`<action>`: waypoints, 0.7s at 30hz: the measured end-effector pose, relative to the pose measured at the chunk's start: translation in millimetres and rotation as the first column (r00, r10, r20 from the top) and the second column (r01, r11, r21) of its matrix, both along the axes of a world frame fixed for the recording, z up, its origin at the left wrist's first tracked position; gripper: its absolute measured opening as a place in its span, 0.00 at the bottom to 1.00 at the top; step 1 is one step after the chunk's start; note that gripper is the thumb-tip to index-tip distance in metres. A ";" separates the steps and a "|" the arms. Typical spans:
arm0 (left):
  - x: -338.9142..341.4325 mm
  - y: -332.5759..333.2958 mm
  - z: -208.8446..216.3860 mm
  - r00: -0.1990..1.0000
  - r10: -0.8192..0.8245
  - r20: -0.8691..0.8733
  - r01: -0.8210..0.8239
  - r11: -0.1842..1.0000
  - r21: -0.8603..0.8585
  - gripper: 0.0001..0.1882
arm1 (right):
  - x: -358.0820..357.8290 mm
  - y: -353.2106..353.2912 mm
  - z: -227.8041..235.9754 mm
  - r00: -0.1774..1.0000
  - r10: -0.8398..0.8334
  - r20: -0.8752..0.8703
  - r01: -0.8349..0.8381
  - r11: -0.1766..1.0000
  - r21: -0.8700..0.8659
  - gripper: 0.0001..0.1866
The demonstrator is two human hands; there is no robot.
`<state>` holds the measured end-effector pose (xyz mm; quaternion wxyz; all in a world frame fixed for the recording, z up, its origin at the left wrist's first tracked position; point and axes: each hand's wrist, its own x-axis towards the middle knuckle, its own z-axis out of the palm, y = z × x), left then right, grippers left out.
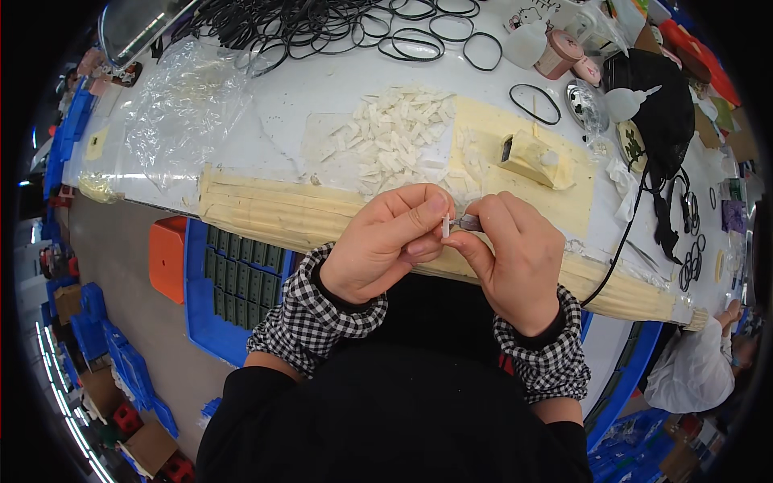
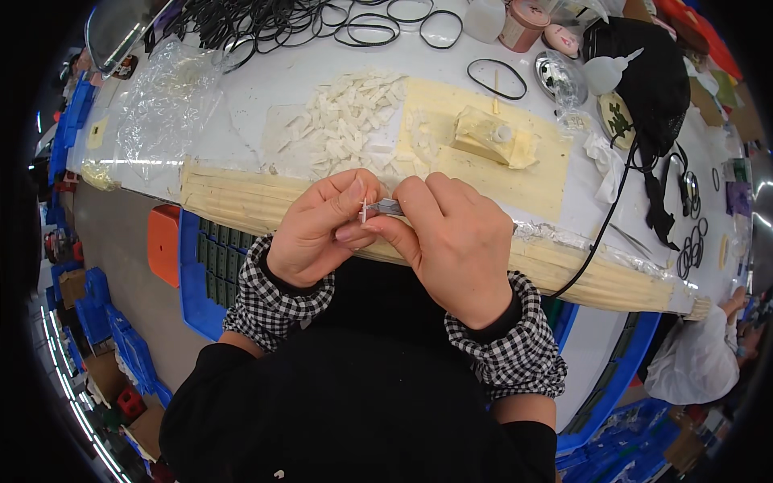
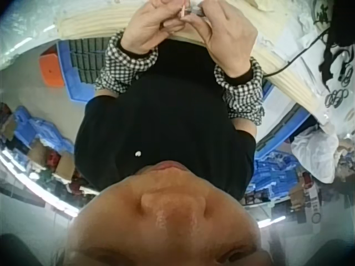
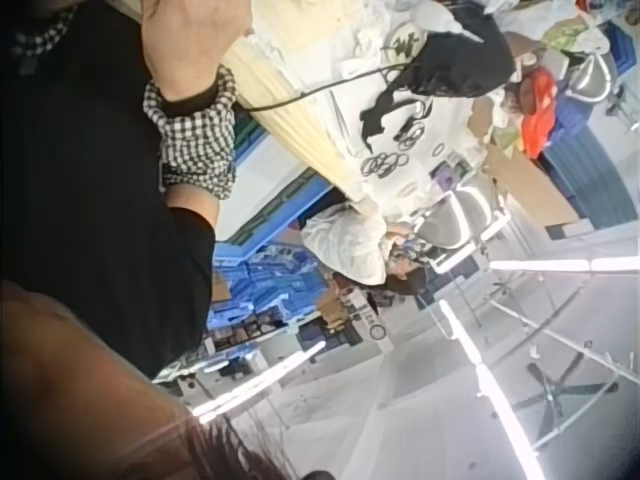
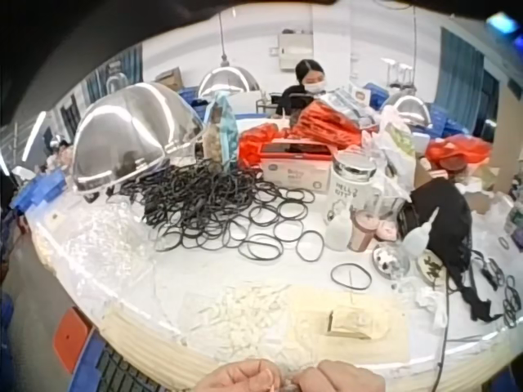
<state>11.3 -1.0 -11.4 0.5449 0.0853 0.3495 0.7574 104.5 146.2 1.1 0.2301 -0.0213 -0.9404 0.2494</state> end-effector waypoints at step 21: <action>-3.0 -4.7 2.8 0.993 -0.027 -0.115 0.022 0.999 -0.043 0.12 | 2.5 -0.6 4.5 0.999 0.000 0.046 -0.001 1.000 0.028 0.18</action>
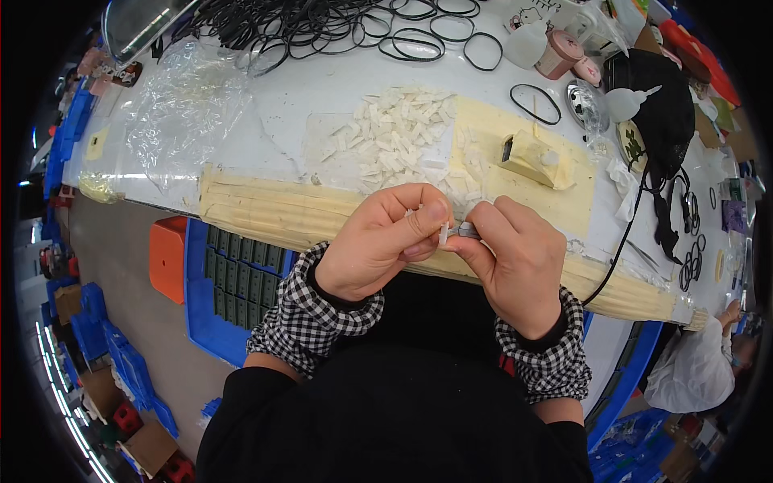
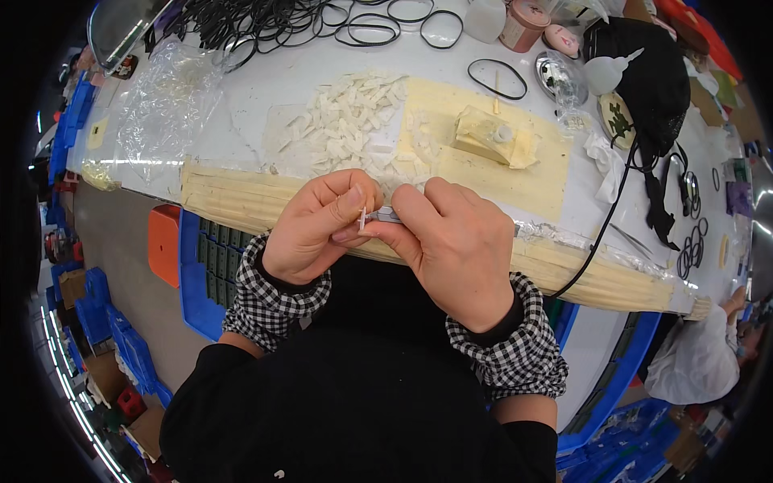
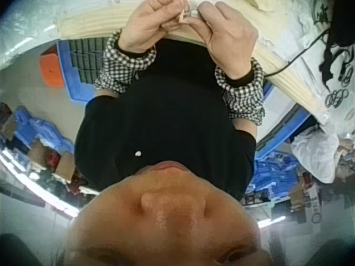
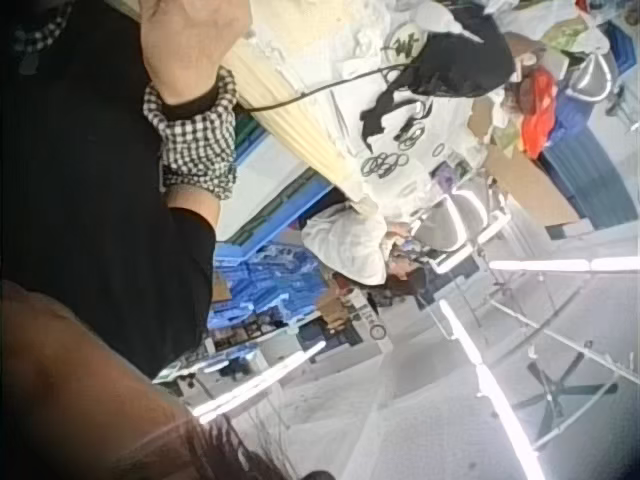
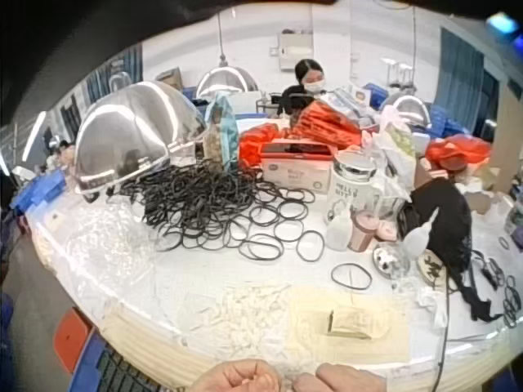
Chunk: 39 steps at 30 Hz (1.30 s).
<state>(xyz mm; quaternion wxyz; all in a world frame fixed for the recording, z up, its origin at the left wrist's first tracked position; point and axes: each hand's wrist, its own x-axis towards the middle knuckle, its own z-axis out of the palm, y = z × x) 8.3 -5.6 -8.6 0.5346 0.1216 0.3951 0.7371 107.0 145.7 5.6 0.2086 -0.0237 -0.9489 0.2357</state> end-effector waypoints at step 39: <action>-9.4 -2.8 -0.2 0.942 0.335 0.019 -0.336 0.942 0.008 0.09 | 6.1 -5.4 -15.7 0.995 0.018 0.095 -0.003 0.988 -0.157 0.07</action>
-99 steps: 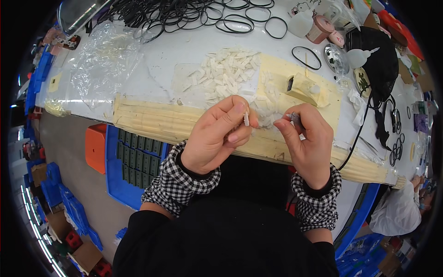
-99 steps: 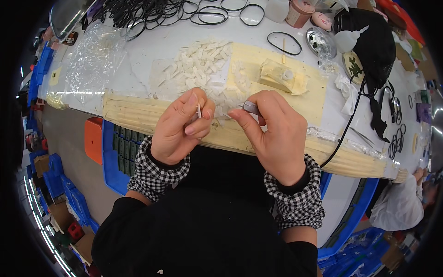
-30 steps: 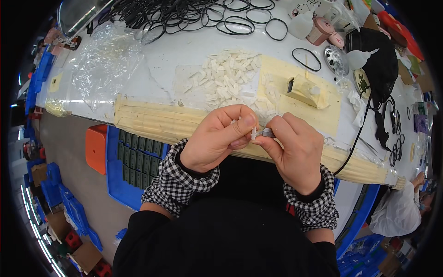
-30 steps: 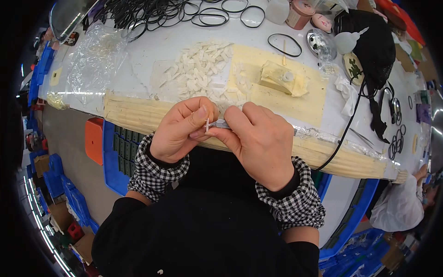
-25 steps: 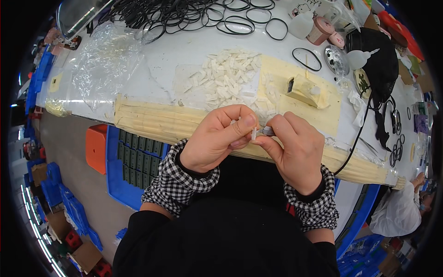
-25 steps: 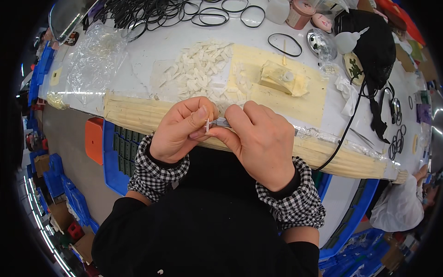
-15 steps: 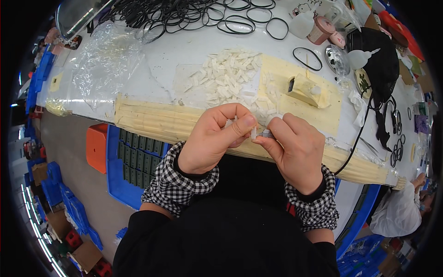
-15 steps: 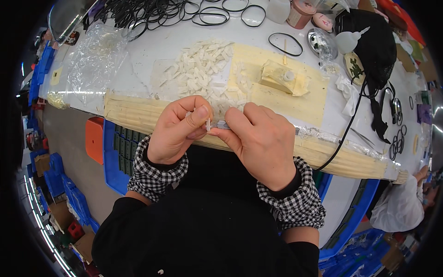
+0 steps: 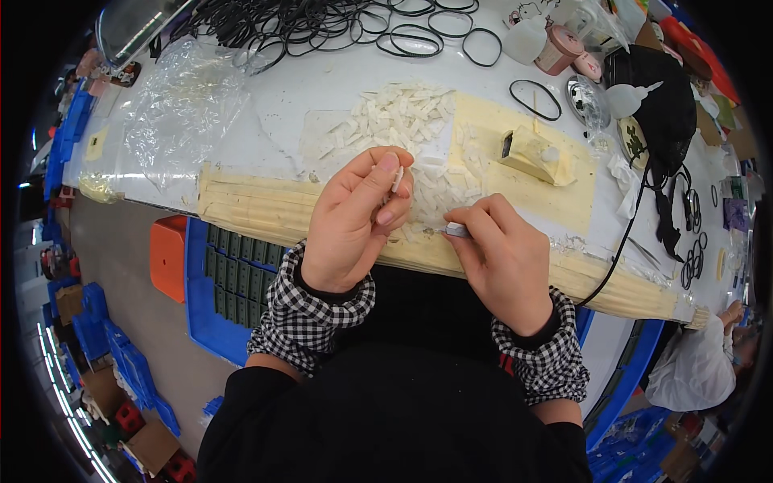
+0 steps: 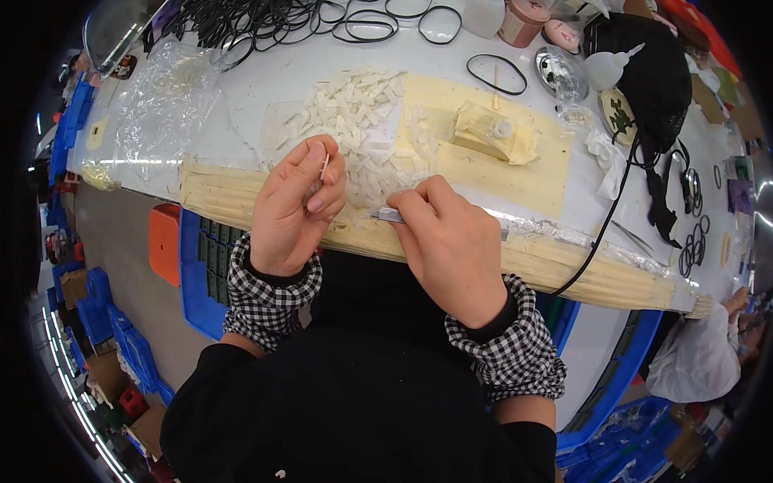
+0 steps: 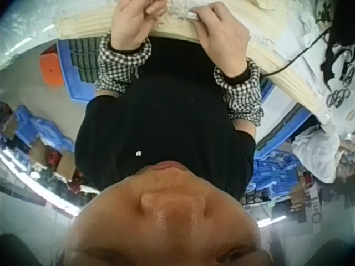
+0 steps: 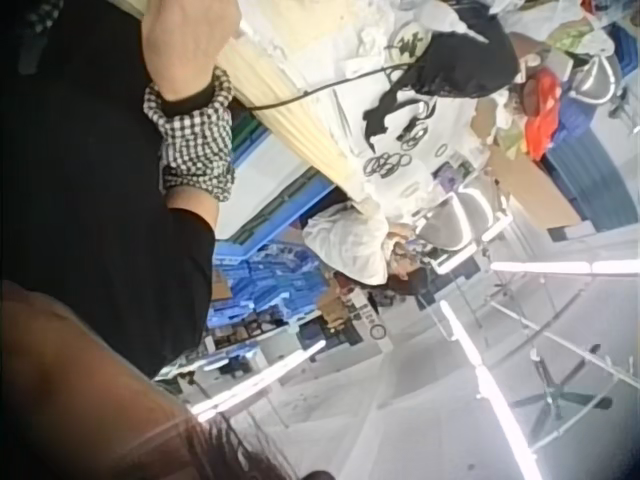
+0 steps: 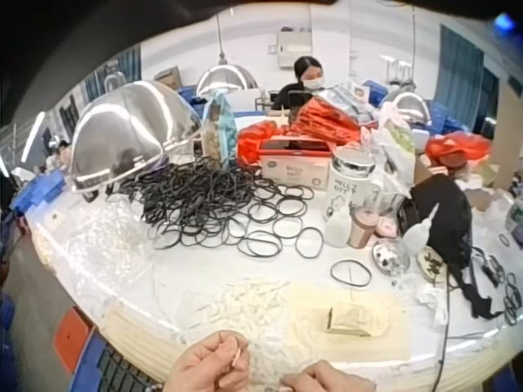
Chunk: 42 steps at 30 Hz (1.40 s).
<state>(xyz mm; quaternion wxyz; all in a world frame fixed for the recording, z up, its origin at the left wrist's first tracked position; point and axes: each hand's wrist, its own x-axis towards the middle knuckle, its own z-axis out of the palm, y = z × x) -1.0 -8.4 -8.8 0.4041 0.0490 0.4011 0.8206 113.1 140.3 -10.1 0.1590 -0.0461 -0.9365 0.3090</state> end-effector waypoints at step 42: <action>16.7 7.1 -7.4 0.979 -0.204 0.000 0.204 0.979 0.019 0.08 | -7.7 3.2 12.4 0.995 -0.027 -0.099 0.035 0.995 0.088 0.18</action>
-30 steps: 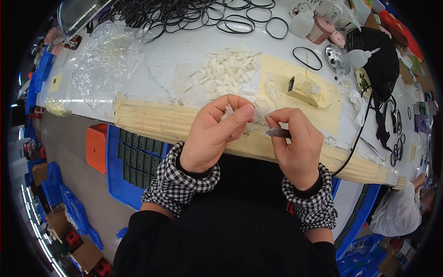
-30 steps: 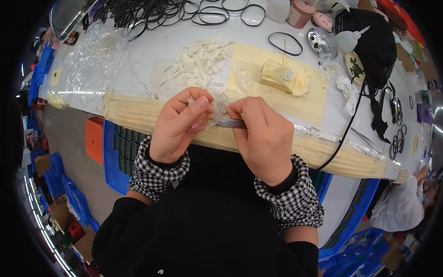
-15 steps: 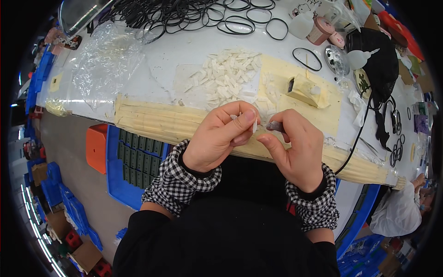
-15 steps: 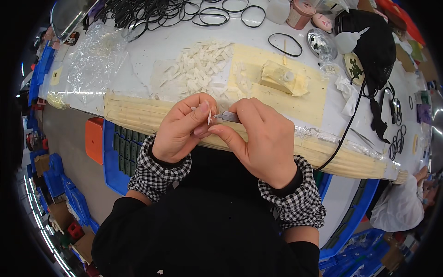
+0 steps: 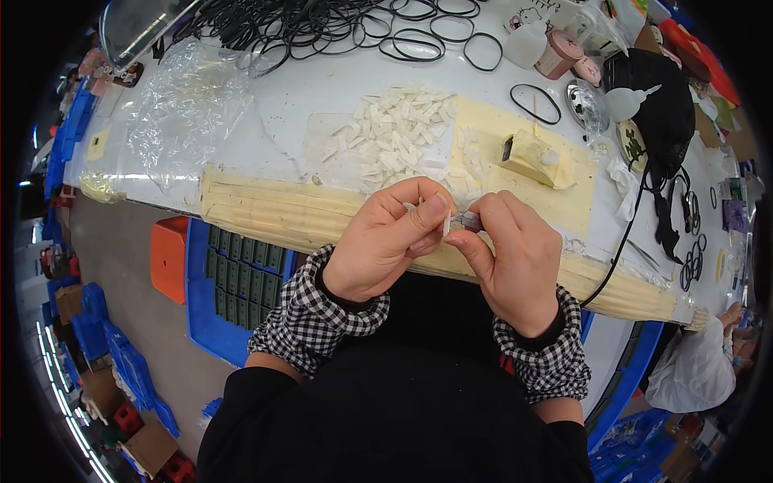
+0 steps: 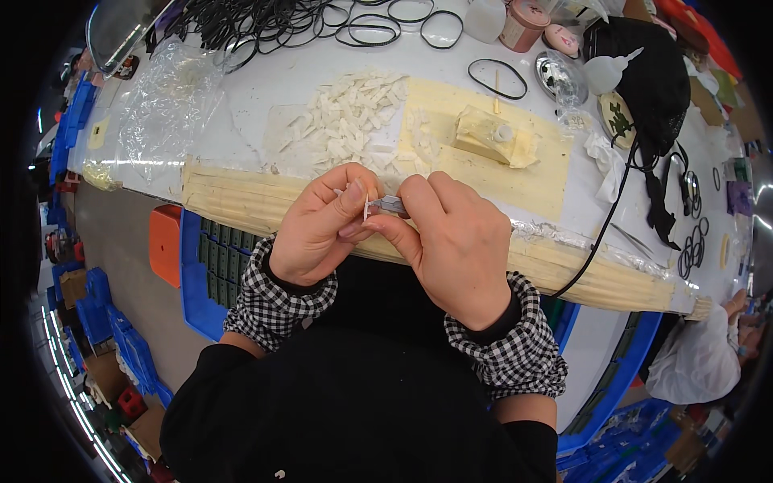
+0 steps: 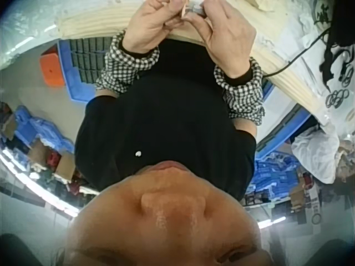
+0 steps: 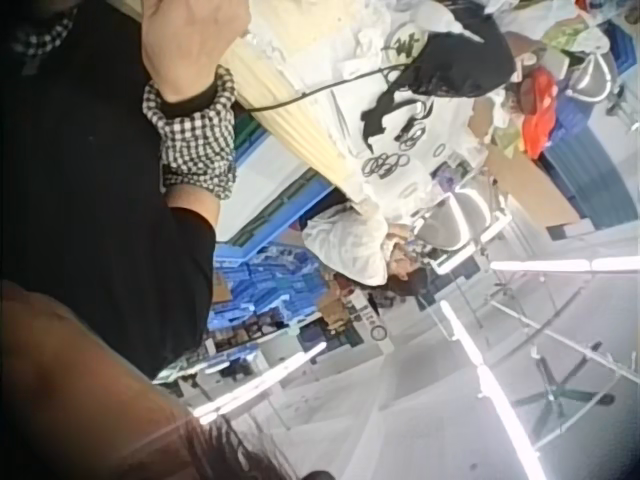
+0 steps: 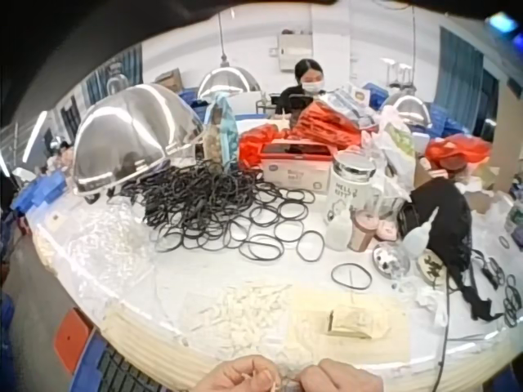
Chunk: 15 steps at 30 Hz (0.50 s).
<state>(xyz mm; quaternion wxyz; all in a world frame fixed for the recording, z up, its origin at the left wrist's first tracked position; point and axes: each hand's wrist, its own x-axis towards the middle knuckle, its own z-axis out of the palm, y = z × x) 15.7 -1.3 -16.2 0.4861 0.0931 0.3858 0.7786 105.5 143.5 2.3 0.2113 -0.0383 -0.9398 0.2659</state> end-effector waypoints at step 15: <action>4.5 2.8 -5.0 0.998 0.026 0.054 -0.032 0.994 0.108 0.08 | 2.6 -1.6 1.5 1.000 -0.015 0.014 0.014 1.000 0.024 0.18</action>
